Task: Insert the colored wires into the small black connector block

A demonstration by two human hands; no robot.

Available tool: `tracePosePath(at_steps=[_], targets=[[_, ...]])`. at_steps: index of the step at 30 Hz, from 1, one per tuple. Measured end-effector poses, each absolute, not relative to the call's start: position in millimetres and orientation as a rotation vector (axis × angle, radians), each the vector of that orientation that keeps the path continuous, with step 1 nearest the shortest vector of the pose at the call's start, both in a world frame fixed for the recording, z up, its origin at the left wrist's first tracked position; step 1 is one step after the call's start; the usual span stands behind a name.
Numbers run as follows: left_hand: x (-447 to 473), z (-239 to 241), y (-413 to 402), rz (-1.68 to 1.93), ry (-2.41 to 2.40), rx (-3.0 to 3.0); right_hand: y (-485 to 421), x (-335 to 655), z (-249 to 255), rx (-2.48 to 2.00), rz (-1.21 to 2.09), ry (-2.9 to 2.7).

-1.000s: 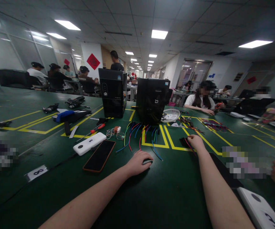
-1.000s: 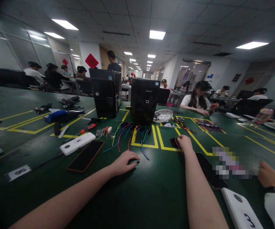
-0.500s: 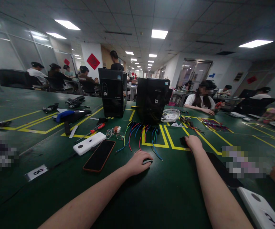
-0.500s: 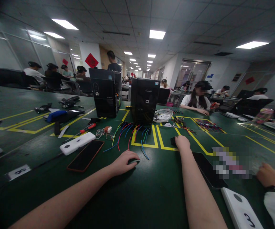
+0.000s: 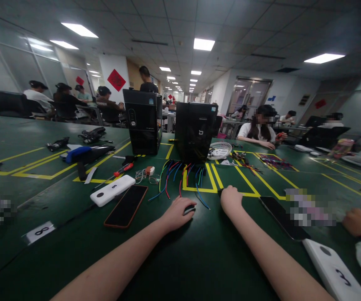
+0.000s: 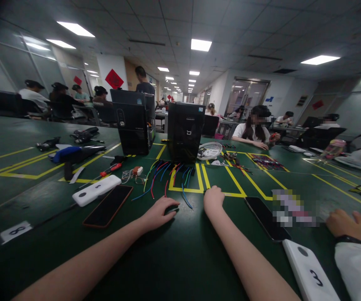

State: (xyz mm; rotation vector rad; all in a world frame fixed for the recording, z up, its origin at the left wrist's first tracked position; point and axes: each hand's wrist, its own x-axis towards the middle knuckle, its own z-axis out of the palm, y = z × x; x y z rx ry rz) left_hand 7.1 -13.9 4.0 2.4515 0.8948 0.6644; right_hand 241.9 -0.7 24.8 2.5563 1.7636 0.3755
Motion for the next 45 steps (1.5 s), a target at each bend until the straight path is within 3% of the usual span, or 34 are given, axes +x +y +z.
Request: tracePosePath(at_steps=[9,18,25,31,37,45], targets=[[6.6,6.2,-19.2,0.789,0.916,2.406,-72.9,180.7,11.2,2.224,0.708,2.452],[11.7,-1.5,-16.3,0.723,0.912,2.408,-74.7,165.2,25.0,1.877,0.355,2.940],[11.5,-3.2,-12.4,0.693,0.938,2.414,-67.3,170.5,12.1,1.876,0.073,3.203],[8.8,-1.6,-12.4,0.686,0.919,2.411,-68.0,176.0,19.3,2.116,0.043,3.274],[10.6,-5.1,-10.6,0.791,0.933,2.399,-76.5,179.2,32.7,1.620,-0.022,3.216],[9.1,-2.1,-11.0,0.776,0.963,2.390,-61.1,191.5,22.8,1.806,0.194,3.047]])
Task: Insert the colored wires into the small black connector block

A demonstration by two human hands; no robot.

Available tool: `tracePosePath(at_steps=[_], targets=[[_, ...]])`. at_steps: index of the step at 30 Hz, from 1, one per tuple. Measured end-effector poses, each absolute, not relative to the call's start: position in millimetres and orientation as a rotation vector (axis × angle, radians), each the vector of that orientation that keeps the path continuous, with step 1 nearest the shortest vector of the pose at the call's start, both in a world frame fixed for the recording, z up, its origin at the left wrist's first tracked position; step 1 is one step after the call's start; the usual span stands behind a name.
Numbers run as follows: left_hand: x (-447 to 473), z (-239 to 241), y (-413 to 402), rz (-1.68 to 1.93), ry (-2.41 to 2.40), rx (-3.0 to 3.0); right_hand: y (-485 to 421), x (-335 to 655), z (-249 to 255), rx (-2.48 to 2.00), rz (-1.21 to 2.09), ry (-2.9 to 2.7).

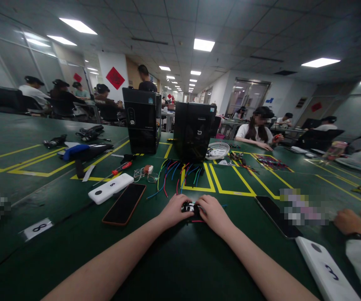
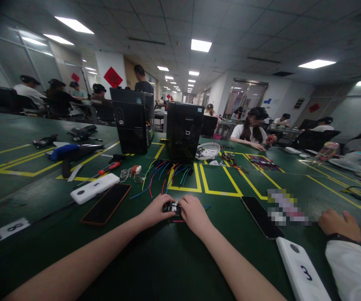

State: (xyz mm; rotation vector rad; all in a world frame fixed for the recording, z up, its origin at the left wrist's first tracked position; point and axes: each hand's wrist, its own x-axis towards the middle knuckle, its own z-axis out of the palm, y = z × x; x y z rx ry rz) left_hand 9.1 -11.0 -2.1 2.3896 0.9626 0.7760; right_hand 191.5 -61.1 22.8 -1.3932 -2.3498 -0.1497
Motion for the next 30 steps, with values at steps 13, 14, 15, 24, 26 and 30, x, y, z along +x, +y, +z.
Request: tracePosePath(at_steps=[13,14,15,24,26,30], targets=[[8.5,-0.5,-11.6,0.774,1.004,2.417,-60.5,191.6,30.0,-1.389,-0.161,-2.152],[8.4,-1.6,-11.1,0.779,1.000,2.419,-63.4,190.7,32.4,-1.345,-0.111,-2.193],[8.5,-2.8,-10.6,0.781,0.998,2.423,-66.6,189.2,34.0,-1.299,-0.061,-2.252],[13.9,-6.0,-11.7,0.771,1.038,2.437,-59.8,169.9,16.9,-1.447,0.065,-2.086],[14.6,-5.2,-12.2,0.744,1.038,2.434,-53.7,167.8,10.6,-1.518,0.108,-2.043],[14.9,-2.7,-12.9,0.716,1.025,2.426,-48.9,166.1,8.8,-1.516,0.151,-1.938]])
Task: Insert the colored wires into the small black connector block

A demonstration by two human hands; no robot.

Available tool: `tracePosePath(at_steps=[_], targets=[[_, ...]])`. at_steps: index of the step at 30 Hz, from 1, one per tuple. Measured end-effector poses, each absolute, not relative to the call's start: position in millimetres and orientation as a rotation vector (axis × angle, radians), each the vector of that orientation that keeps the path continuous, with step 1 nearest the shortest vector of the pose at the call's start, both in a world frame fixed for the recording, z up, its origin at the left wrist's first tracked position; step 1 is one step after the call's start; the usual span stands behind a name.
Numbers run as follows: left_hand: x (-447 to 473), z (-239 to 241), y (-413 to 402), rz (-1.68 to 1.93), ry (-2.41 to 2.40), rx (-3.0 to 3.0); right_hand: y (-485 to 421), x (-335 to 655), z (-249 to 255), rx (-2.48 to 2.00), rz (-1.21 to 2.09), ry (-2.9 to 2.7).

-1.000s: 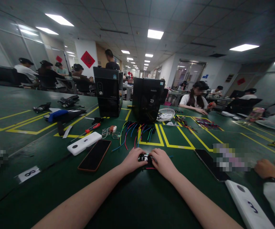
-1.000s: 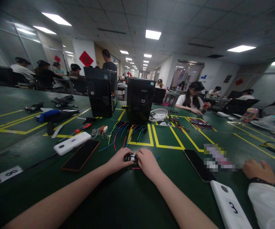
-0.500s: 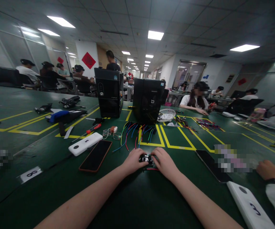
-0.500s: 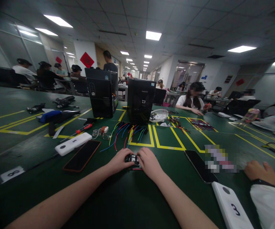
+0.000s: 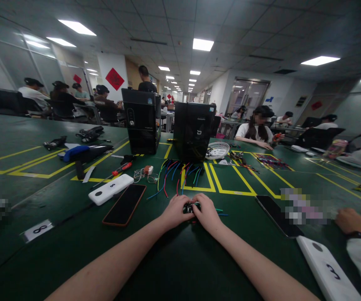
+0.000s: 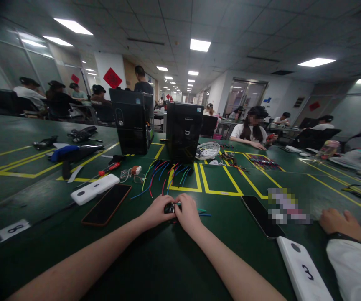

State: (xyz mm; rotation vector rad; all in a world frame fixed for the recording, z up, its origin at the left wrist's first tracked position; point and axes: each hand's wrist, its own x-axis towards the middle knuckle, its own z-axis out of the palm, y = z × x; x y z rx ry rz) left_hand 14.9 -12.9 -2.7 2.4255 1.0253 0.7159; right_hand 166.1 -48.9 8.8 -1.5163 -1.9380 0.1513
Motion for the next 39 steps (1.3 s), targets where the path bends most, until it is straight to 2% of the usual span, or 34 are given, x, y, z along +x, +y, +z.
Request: tracePosePath(at_steps=[5,12,22,27,33,39], targets=[[13.8,1.4,-15.8,0.706,1.016,2.406,-55.2,176.4,30.2,-1.423,0.095,-1.791],[12.3,-4.5,-12.5,0.820,1.017,2.382,-85.6,186.1,50.7,-1.314,0.203,-2.404],[9.9,0.0,-15.2,0.790,1.037,2.402,-86.4,186.1,39.7,-1.413,0.070,-2.603],[9.4,0.4,-15.3,0.766,1.041,2.392,-85.0,184.0,31.6,-1.456,0.056,-2.598],[10.8,-3.0,-14.5,0.780,1.041,2.392,-87.8,183.9,36.5,-1.401,0.190,-2.540],[10.8,-0.7,-14.8,0.749,0.993,2.416,-83.9,186.0,41.4,-1.401,0.212,-2.300]])
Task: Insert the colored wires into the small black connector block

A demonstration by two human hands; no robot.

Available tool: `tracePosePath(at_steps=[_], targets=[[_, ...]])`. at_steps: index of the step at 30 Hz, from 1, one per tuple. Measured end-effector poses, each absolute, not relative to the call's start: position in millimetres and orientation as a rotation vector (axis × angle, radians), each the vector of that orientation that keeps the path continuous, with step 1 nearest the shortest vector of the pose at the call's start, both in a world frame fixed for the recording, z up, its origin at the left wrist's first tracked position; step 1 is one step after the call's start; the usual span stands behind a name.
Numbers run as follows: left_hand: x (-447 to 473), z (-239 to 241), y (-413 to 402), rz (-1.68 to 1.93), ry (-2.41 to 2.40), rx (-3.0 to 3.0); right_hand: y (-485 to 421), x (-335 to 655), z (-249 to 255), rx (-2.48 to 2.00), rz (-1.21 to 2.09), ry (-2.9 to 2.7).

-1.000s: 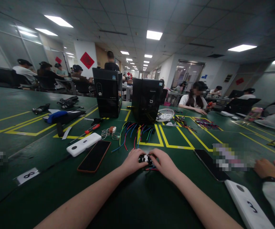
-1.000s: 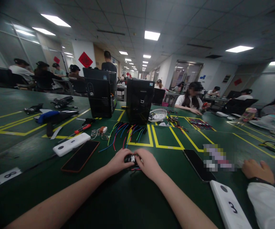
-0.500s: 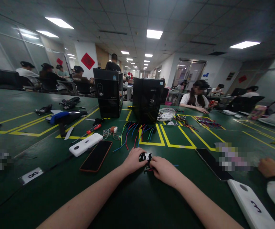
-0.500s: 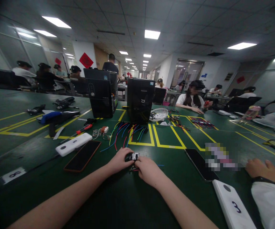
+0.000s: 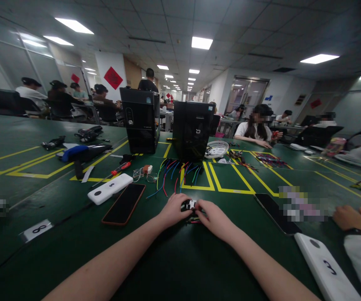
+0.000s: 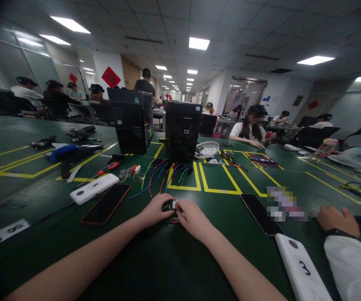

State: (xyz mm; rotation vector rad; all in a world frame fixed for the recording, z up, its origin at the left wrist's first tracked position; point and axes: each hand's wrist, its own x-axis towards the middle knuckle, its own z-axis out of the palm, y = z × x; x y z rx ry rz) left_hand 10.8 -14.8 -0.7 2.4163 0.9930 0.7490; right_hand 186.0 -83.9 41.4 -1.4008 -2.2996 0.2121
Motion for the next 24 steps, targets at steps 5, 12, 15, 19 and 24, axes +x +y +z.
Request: tracePosePath(at_steps=[5,12,15,19,24], targets=[[10.7,2.1,-19.0,0.687,0.903,2.460,-78.8,189.6,41.2,-1.453,-0.051,-2.279],[11.3,4.1,-20.9,0.628,0.889,2.477,-75.1,189.9,36.9,-1.524,-0.155,-2.323],[11.1,4.4,-20.3,0.624,0.885,2.473,-73.6,190.7,34.1,-1.515,-0.160,-2.317],[10.7,4.5,-19.9,0.626,0.877,2.472,-71.9,190.9,31.0,-1.518,-0.184,-2.323],[9.8,5.7,-21.1,0.617,0.862,2.468,-70.8,189.2,30.6,-1.516,-0.173,-2.336]])
